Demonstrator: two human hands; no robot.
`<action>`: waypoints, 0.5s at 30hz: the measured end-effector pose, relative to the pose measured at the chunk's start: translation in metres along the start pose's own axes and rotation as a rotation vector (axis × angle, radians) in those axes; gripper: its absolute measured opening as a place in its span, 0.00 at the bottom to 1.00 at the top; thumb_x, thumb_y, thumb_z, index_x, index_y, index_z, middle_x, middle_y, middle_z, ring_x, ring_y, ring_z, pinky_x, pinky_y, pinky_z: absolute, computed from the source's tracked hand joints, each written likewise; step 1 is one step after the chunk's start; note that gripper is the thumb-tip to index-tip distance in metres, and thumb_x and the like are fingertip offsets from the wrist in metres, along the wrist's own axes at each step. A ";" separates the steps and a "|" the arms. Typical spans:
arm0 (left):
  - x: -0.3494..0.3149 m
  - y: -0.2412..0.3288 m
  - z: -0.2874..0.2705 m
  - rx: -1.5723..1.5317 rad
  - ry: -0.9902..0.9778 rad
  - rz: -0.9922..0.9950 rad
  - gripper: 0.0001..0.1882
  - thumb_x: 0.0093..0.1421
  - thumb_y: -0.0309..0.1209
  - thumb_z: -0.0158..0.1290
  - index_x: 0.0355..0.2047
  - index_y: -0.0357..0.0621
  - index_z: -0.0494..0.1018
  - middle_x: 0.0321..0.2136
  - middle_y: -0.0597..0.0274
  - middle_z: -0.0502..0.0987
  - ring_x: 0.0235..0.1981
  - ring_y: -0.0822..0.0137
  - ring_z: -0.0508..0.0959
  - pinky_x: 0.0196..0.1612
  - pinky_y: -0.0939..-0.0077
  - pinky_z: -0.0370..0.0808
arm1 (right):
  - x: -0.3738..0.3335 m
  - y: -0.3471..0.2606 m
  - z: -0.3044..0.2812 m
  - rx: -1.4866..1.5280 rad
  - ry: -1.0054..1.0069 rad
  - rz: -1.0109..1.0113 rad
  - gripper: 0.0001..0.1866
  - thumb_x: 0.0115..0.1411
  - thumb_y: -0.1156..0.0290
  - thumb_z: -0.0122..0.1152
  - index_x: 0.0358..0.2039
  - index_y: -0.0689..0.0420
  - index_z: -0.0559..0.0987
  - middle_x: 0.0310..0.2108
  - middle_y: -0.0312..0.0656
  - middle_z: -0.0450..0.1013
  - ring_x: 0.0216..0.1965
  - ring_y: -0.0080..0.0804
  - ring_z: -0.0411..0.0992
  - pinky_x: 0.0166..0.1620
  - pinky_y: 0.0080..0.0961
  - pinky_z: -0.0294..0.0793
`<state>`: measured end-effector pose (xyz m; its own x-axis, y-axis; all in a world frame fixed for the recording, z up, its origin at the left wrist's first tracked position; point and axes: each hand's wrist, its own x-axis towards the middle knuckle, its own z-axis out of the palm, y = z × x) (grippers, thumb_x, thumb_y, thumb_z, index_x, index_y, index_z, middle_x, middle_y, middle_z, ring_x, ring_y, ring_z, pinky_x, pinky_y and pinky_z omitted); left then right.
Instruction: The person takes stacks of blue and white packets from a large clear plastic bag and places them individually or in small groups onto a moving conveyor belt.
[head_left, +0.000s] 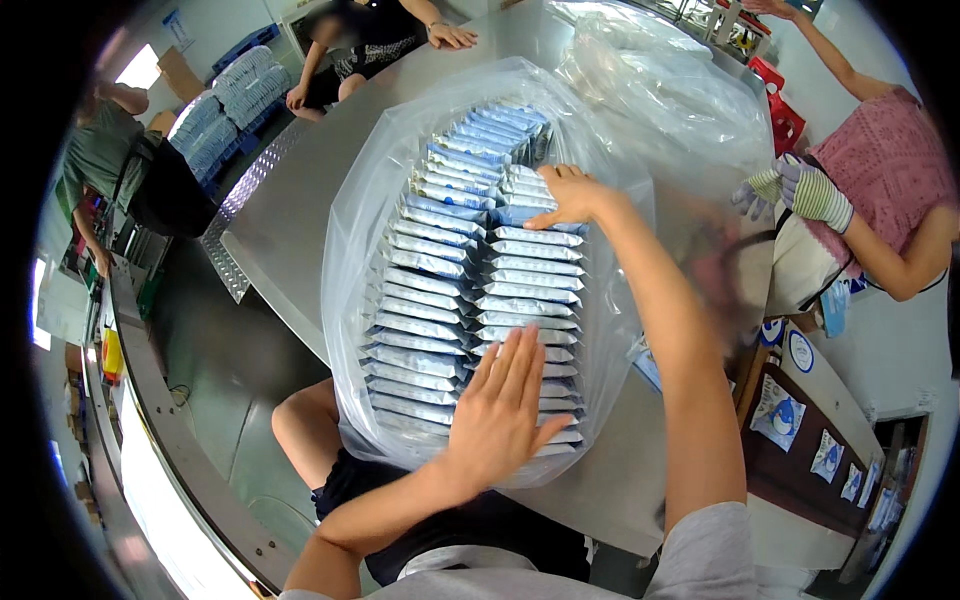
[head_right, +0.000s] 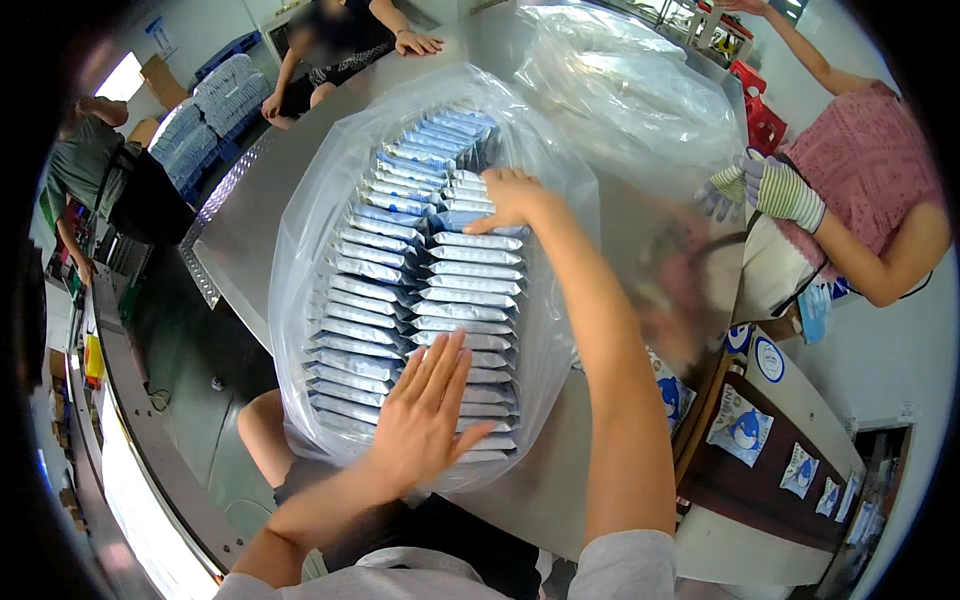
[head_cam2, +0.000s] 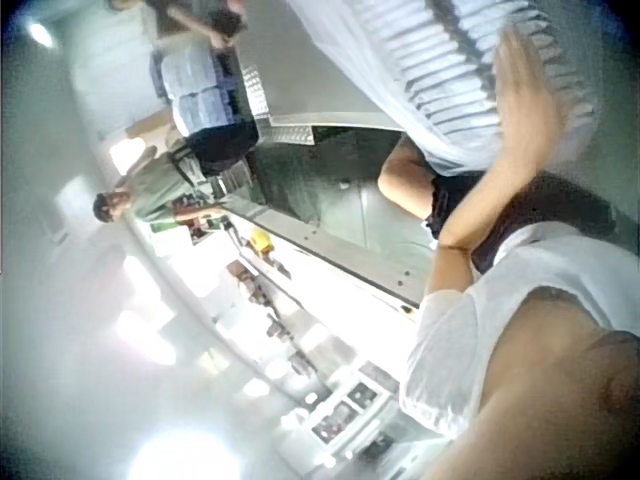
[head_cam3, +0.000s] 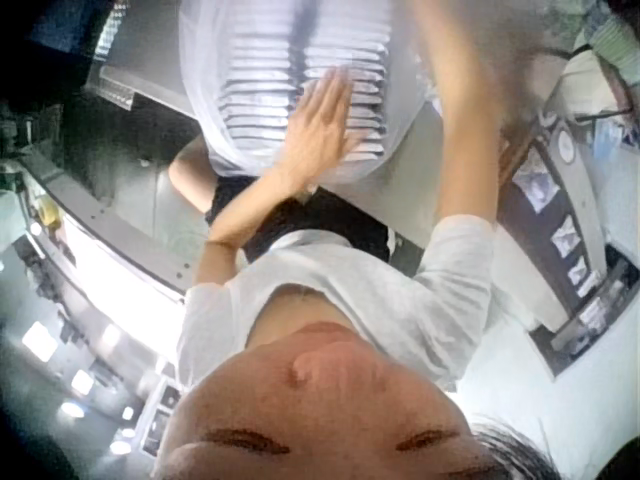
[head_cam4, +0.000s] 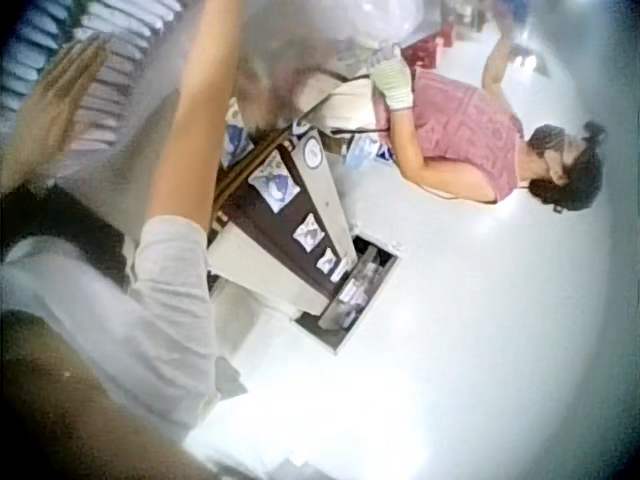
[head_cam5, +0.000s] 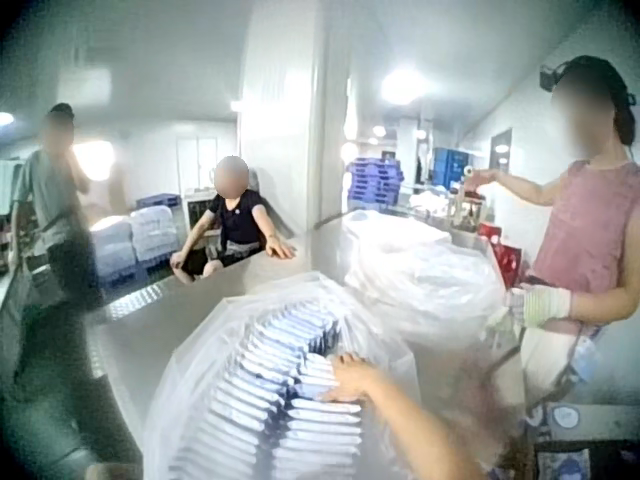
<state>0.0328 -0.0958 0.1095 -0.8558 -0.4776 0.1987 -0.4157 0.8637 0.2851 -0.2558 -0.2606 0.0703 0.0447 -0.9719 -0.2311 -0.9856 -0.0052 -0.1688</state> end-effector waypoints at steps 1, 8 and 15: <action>0.009 -0.004 0.006 0.051 0.002 0.004 0.43 0.56 0.52 0.52 0.56 0.24 0.58 0.61 0.38 0.55 0.63 0.46 0.57 0.62 0.57 0.59 | 0.000 0.000 0.000 0.060 0.021 0.006 0.52 0.46 0.32 0.58 0.59 0.62 0.60 0.57 0.58 0.60 0.61 0.54 0.55 0.61 0.45 0.56; 0.073 -0.021 0.009 0.121 0.125 0.065 0.37 0.59 0.52 0.48 0.54 0.27 0.61 0.58 0.38 0.61 0.60 0.47 0.62 0.60 0.57 0.61 | 0.001 0.017 -0.009 0.516 0.009 0.146 0.42 0.61 0.33 0.26 0.57 0.56 0.68 0.60 0.53 0.60 0.62 0.50 0.58 0.63 0.38 0.54; 0.147 -0.058 0.035 0.258 -0.173 -0.052 0.35 0.63 0.54 0.41 0.56 0.33 0.62 0.58 0.40 0.61 0.60 0.48 0.61 0.59 0.51 0.59 | -0.022 0.029 -0.021 0.429 0.133 -0.132 0.33 0.66 0.44 0.34 0.58 0.58 0.66 0.59 0.52 0.63 0.61 0.45 0.59 0.62 0.33 0.56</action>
<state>-0.0801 -0.2105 0.0890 -0.8617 -0.5070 0.0211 -0.5060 0.8616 0.0394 -0.2887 -0.2449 0.0909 0.1165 -0.9913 -0.0609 -0.8150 -0.0604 -0.5763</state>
